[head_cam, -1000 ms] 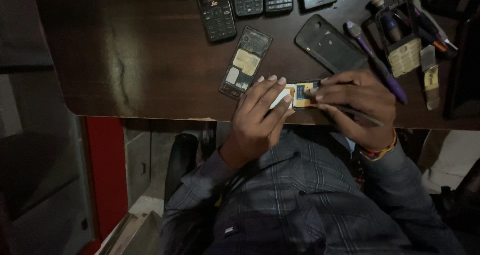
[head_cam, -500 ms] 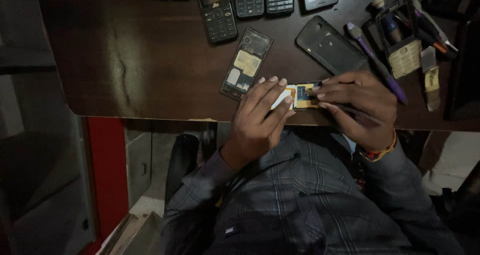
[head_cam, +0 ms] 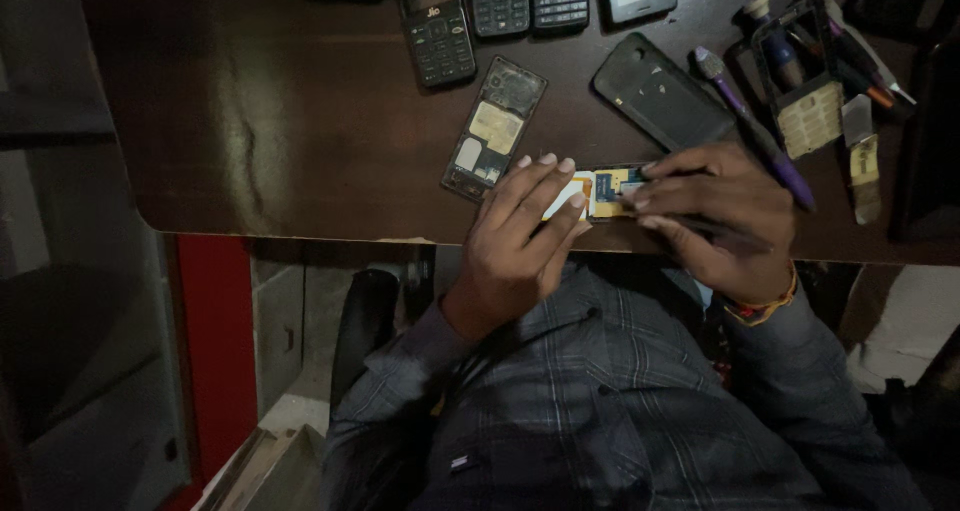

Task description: The person works at a table covered with old mobile phones, picks up a phone, removes its back cover and battery, then uses a pry tool to lift and separate the motherboard from the housing, holding the board and battery on the table while prying at its edges.

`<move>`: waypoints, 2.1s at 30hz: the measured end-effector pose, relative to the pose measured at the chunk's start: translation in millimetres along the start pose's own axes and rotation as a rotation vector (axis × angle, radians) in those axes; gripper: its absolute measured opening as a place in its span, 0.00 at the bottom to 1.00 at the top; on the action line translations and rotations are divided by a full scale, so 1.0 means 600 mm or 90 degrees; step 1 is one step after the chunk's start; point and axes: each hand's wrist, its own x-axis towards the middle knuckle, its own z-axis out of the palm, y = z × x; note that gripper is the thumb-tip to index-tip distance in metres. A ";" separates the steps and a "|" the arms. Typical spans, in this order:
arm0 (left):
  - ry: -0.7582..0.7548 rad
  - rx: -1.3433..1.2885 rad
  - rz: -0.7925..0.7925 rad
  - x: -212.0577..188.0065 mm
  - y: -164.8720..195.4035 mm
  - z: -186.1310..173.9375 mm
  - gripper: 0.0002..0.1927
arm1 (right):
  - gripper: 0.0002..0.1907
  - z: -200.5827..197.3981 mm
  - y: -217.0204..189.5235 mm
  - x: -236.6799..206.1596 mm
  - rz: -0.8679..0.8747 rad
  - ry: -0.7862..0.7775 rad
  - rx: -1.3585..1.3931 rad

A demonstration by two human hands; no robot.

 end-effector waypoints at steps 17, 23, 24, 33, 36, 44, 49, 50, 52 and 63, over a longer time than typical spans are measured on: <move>0.015 -0.013 -0.002 -0.002 0.000 0.001 0.14 | 0.08 0.000 0.006 -0.002 -0.008 -0.004 0.035; 0.016 -0.006 0.008 0.000 -0.001 0.003 0.14 | 0.08 0.000 0.007 -0.005 -0.003 -0.003 0.019; 0.013 -0.005 0.006 0.000 -0.001 0.002 0.14 | 0.08 0.000 0.008 -0.005 -0.014 -0.007 0.030; 0.011 -0.003 0.010 0.003 0.000 -0.001 0.14 | 0.09 -0.001 0.002 -0.003 -0.003 -0.005 0.021; 0.007 -0.005 0.006 0.003 0.001 -0.002 0.14 | 0.08 0.000 0.004 0.000 0.001 0.002 0.028; 0.012 -0.011 0.005 0.002 0.000 0.001 0.14 | 0.08 0.001 0.006 -0.008 -0.005 0.011 0.000; 0.014 -0.002 0.004 0.000 0.001 0.002 0.15 | 0.10 -0.006 -0.001 -0.010 -0.064 0.096 -0.170; 0.010 0.003 0.003 -0.001 0.003 0.001 0.15 | 0.10 -0.014 -0.006 -0.011 -0.068 0.119 -0.238; 0.020 0.020 0.004 -0.003 0.002 -0.001 0.17 | 0.11 -0.024 -0.018 -0.008 -0.062 0.138 -0.333; 0.070 0.020 0.027 -0.010 0.004 0.009 0.18 | 0.19 -0.046 -0.039 0.020 -0.038 0.016 -0.534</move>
